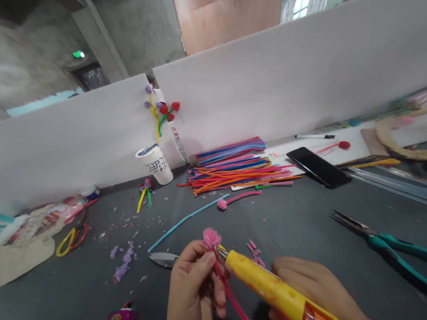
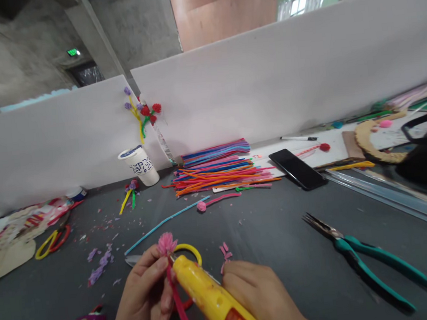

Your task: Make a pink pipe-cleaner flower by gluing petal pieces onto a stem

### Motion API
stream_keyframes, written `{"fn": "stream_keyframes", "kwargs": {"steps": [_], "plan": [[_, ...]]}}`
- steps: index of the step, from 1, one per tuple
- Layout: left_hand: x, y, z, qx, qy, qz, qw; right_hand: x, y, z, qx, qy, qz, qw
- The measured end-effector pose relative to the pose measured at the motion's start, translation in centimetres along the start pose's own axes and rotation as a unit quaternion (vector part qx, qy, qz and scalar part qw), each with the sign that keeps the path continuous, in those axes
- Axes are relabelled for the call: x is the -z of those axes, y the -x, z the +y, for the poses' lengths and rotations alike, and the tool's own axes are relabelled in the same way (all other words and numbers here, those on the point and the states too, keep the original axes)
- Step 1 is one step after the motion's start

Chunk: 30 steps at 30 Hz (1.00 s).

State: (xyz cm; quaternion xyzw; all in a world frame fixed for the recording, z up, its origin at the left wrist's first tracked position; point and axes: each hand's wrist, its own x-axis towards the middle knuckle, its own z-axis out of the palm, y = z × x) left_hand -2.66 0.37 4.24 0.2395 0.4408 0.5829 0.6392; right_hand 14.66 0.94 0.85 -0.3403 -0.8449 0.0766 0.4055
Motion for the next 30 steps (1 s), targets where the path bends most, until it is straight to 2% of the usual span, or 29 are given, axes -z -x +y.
{"fn": "stream_keyframes", "kwargs": {"steps": [6,9,12,14,17,20,22,26,30], "plan": [[0.4,-0.3,-0.2,-0.011,0.003,0.005,1.000,-0.3,0.2,0.3,0.033,0.011,0.002,0.999],[0.7,-0.6,0.2,-0.030,-0.006,0.010,0.999,0.3,0.1,0.5,0.008,0.010,-0.014,1.000],[0.8,-1.0,0.7,-0.042,-0.023,0.022,0.999,1.6,-0.5,1.2,-0.090,0.070,-0.089,0.989],[0.9,-1.4,0.9,-0.036,-0.037,0.014,0.999,2.5,-0.9,2.1,-0.148,0.141,-0.166,0.965],[1.2,-2.0,0.7,-0.010,-0.053,-0.022,0.998,3.3,-0.6,4.2,-0.179,0.227,-0.277,0.916],[1.4,-2.4,0.4,0.009,-0.062,-0.048,0.997,4.0,0.4,6.2,-0.181,0.245,-0.317,0.898],[1.5,-2.5,0.2,0.013,-0.064,-0.055,0.996,4.6,0.8,6.9,-0.184,0.249,-0.321,0.895],[1.5,-2.8,-0.2,0.026,-0.069,-0.068,0.995,5.4,-0.2,6.0,-0.176,0.247,-0.306,0.902],[1.5,-3.1,-0.5,0.051,-0.076,-0.091,0.992,3.9,-1.5,3.2,-0.093,0.166,-0.349,0.918]]}}
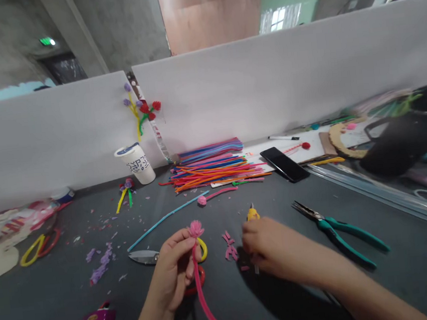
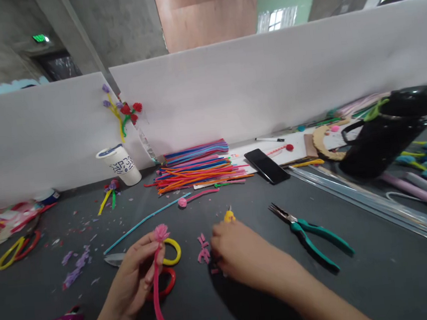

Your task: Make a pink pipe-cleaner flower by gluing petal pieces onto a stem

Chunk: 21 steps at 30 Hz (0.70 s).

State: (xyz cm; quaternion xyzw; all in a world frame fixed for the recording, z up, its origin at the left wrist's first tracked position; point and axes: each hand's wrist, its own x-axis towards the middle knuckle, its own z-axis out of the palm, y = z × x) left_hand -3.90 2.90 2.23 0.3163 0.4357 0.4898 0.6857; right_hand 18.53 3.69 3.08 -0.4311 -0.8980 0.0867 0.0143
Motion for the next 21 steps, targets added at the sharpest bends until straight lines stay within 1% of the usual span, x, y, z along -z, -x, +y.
{"fn": "stream_keyframes", "kwargs": {"steps": [1,3,7,10,12,13,15,16,19,21], "plan": [[0.0,-0.1,0.0,0.005,-0.001,-0.006,1.000,-0.4,-0.2,-0.8,0.018,-0.007,-0.008,1.000],[0.1,-0.1,0.0,0.011,-0.003,-0.014,1.000,-1.4,-0.6,-2.0,0.030,-0.010,-0.011,0.999],[0.2,0.0,0.0,0.009,-0.006,-0.018,1.000,-3.2,-0.9,-2.8,0.025,-0.042,-0.003,0.999],[0.0,0.2,-0.2,-0.006,-0.008,-0.011,1.000,-3.1,-1.0,-2.9,0.007,-0.112,0.015,0.994],[-0.3,0.4,-0.3,-0.023,-0.010,-0.001,1.000,-2.5,-1.1,-3.0,-0.018,-0.189,0.036,0.981],[-0.5,0.5,-0.4,-0.031,-0.011,0.004,0.999,-2.1,-1.1,-3.0,-0.033,-0.236,0.046,0.970],[-1.0,0.9,-0.6,-0.039,-0.016,0.012,0.999,-1.6,-1.1,-3.1,-0.061,-0.345,0.059,0.935],[-1.2,1.1,-0.8,-0.042,-0.019,0.015,0.999,-1.4,-1.2,-3.1,-0.070,-0.403,0.060,0.910],[-1.9,1.6,-1.4,-0.060,-0.014,0.021,0.998,-1.5,-1.5,-3.3,-0.079,-0.571,0.033,0.816],[-2.2,1.8,-1.7,-0.063,-0.001,0.012,0.998,-1.7,-1.6,-3.5,-0.080,-0.657,0.004,0.750]]}}
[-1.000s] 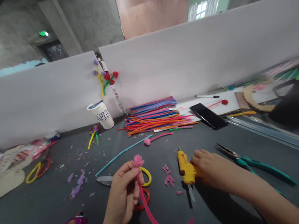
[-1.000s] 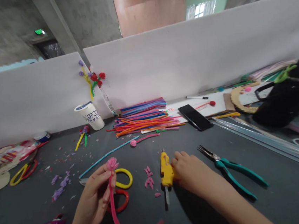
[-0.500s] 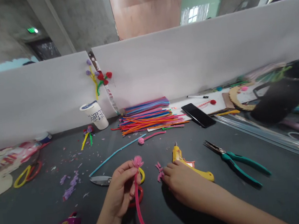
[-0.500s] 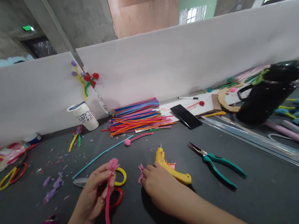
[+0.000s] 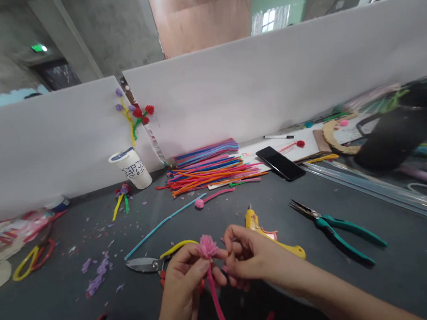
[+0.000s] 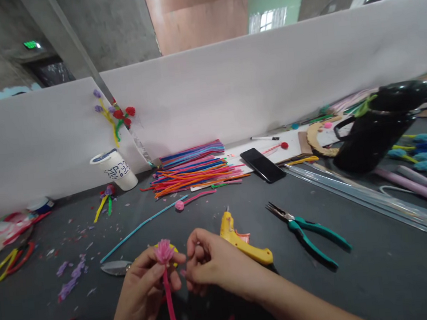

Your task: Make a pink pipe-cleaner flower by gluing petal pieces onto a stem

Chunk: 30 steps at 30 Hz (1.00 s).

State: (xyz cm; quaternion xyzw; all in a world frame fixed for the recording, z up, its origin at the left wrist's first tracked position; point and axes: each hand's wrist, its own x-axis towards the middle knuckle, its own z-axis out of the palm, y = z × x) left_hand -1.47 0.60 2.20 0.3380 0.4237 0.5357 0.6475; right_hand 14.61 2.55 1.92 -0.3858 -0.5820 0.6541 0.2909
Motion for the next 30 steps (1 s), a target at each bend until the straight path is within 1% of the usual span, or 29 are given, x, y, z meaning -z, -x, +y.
{"fn": "stream_keyframes", "kwargs": {"steps": [3,7,12,14,15,17,19,21,22,25,30], "plan": [[0.0,0.1,-0.3,0.020,0.021,-0.031,0.999,-0.2,0.0,0.1,-0.027,-0.112,-0.022,0.993],[0.3,0.0,-0.3,0.036,0.032,-0.043,0.998,-0.1,0.2,-0.2,-0.044,-0.198,-0.029,0.979],[0.4,0.0,-0.1,0.058,0.042,-0.058,0.996,-0.1,0.4,-0.3,-0.052,-0.236,-0.042,0.970],[0.5,0.0,0.0,0.056,0.053,-0.049,0.996,-0.2,0.4,-0.4,-0.044,-0.236,-0.029,0.970],[0.6,-0.1,0.2,0.052,0.058,-0.042,0.996,-0.2,0.4,-0.4,-0.035,-0.232,-0.013,0.972],[0.7,-0.3,0.4,0.047,0.066,-0.031,0.996,-0.2,0.5,-0.6,0.003,-0.181,0.040,0.983],[0.8,-0.4,0.5,0.046,0.073,-0.030,0.996,-0.3,0.7,-0.9,0.066,-0.074,0.096,0.990],[0.8,-0.5,0.4,0.050,0.085,-0.037,0.994,-0.5,0.9,-1.0,0.129,0.036,0.133,0.982],[0.7,-0.5,0.4,0.052,0.093,-0.039,0.994,-0.6,0.9,-1.0,0.150,0.069,0.143,0.976],[0.5,-0.4,0.1,0.057,0.114,-0.035,0.991,-0.8,1.0,-0.9,0.180,0.115,0.170,0.962],[0.0,-0.3,-0.1,0.057,0.115,-0.021,0.992,-1.0,0.8,-0.6,0.205,0.145,0.205,0.946]]}}
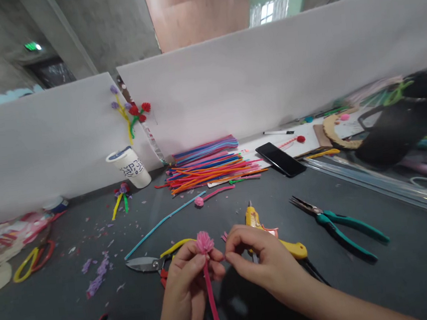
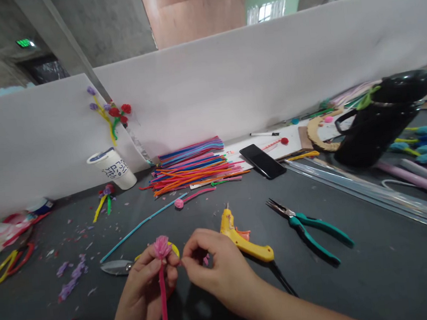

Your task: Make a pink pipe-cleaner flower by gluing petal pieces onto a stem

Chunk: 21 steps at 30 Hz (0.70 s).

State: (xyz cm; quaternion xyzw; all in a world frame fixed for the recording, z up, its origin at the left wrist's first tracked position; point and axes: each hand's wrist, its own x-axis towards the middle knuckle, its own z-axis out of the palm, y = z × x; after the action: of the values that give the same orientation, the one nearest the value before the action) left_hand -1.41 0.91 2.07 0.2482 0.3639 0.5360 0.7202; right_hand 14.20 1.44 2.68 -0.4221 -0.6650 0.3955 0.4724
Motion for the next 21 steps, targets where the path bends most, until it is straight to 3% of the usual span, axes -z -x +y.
{"fn": "stream_keyframes", "kwargs": {"steps": [4,11,21], "plan": [[-0.3,0.0,-0.3,0.003,-0.052,0.026,0.998,0.3,0.0,-0.3,0.020,0.003,0.028,0.999],[-0.1,0.0,-0.8,0.012,-0.135,0.030,0.990,1.2,-0.7,-0.3,-0.052,0.003,0.004,0.999],[-0.2,0.0,-0.9,0.017,-0.164,0.033,0.986,1.3,-0.6,0.0,-0.094,0.024,-0.012,0.995]]}}
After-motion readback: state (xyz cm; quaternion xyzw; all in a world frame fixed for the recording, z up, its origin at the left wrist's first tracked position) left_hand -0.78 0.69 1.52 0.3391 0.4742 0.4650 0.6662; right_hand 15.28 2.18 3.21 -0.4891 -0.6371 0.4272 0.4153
